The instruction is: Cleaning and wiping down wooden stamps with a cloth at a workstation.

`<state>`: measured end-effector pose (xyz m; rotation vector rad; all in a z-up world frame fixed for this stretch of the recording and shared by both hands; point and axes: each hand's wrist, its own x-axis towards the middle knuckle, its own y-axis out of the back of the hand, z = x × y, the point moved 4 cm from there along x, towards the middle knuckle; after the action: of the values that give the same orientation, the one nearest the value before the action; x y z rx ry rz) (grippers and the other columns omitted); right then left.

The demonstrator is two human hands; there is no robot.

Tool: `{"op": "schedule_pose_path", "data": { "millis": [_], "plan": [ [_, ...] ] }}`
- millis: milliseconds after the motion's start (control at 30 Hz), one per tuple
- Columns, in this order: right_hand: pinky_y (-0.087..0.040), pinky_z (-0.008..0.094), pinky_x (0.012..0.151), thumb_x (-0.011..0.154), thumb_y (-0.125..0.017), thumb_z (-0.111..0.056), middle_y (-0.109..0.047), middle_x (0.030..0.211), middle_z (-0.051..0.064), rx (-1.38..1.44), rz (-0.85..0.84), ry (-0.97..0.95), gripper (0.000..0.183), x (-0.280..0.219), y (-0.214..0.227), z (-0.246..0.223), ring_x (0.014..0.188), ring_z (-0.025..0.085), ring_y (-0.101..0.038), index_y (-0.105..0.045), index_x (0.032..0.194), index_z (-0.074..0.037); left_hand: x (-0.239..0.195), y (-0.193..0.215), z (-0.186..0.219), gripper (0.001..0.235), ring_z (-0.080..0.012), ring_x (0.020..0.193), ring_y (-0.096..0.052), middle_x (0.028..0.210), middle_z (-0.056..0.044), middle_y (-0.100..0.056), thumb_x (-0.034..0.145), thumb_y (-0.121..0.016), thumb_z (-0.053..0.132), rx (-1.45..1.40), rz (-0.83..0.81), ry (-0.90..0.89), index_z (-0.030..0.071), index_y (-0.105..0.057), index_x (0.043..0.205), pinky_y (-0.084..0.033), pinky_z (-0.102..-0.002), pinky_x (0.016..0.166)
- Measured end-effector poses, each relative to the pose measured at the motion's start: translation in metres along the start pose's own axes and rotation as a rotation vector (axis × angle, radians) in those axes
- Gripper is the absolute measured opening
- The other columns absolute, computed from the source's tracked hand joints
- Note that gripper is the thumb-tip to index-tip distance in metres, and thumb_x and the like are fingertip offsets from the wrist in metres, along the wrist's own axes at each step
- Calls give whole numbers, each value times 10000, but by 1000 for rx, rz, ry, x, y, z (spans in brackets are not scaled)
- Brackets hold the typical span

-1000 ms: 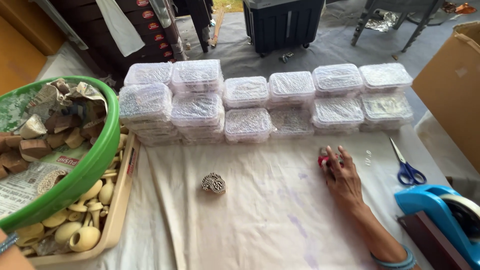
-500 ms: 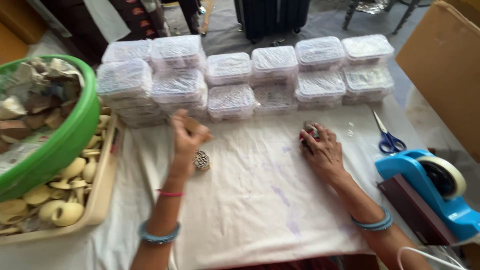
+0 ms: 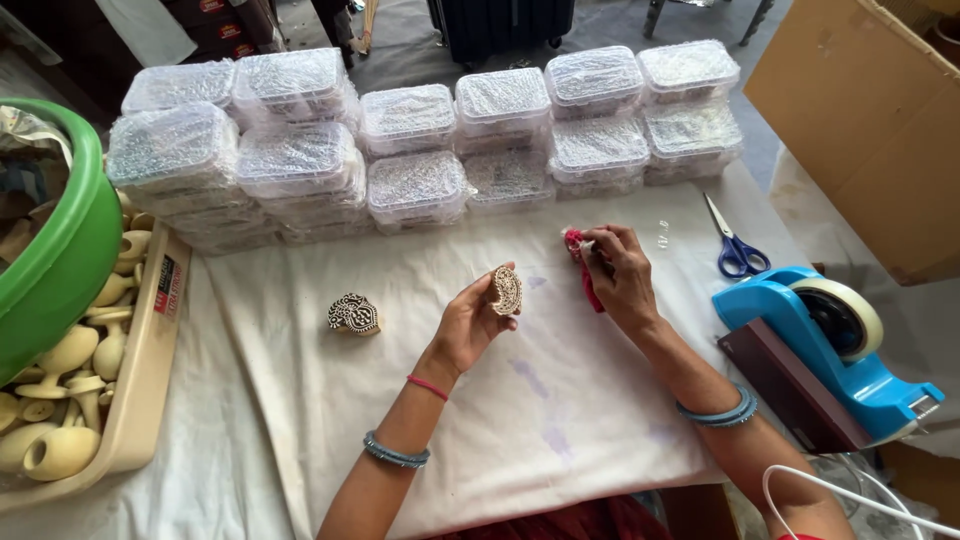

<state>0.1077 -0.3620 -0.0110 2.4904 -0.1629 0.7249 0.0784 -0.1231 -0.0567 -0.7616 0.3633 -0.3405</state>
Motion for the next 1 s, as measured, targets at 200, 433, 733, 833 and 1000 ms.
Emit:
{"op": "schedule_pose_path", "data": {
  "millis": [200, 433, 733, 833, 1000],
  "plan": [
    [-627, 350, 870, 1013, -679, -119, -599, 1271, 150, 14, -9, 91, 201, -4, -2, -19, 1073, 283, -705, -686, 1200, -47, 34, 16, -20, 450, -159, 696, -620, 894, -36, -676, 1093, -450, 360, -68, 67, -53, 55, -612, 1383, -494, -308, 552],
    [-605, 335, 858, 1008, -709, -130, -688, 1165, 152, -103, -78, 125, 209, -8, -9, -17, 1016, 238, -712, -698, 1197, -42, 24, 15, -14, 535, -137, 616, -583, 833, -14, -636, 1098, -384, 490, -70, 106, -115, 71, -634, 1317, -406, -271, 462],
    [-557, 266, 776, 1054, -648, -150, -729, 970, 73, 114, -34, 9, 170, 2, -45, -45, 881, 112, -678, -666, 1149, -10, 22, 16, -17, 632, -124, 561, -571, 769, 19, -635, 1023, -290, 706, -83, 164, -77, 158, -599, 1086, -368, -260, 425],
    [-565, 273, 699, 1034, -649, -144, -729, 929, 50, 134, -47, -42, 157, 0, -69, -55, 812, 115, -690, -653, 1129, -18, 22, 18, -21, 654, -100, 557, -554, 764, 37, -628, 1018, -278, 741, -65, 140, -86, 177, -602, 1086, -351, -236, 425],
    [-551, 415, 769, 894, -766, -159, -664, 1092, 130, -181, 19, 376, 255, -20, -76, -108, 945, 323, -645, -637, 1072, -30, 27, 18, -27, 625, -80, 709, -597, 866, 43, -636, 1028, -289, 711, 19, 248, -147, 179, -606, 1117, -469, -247, 535]
  ]
}}
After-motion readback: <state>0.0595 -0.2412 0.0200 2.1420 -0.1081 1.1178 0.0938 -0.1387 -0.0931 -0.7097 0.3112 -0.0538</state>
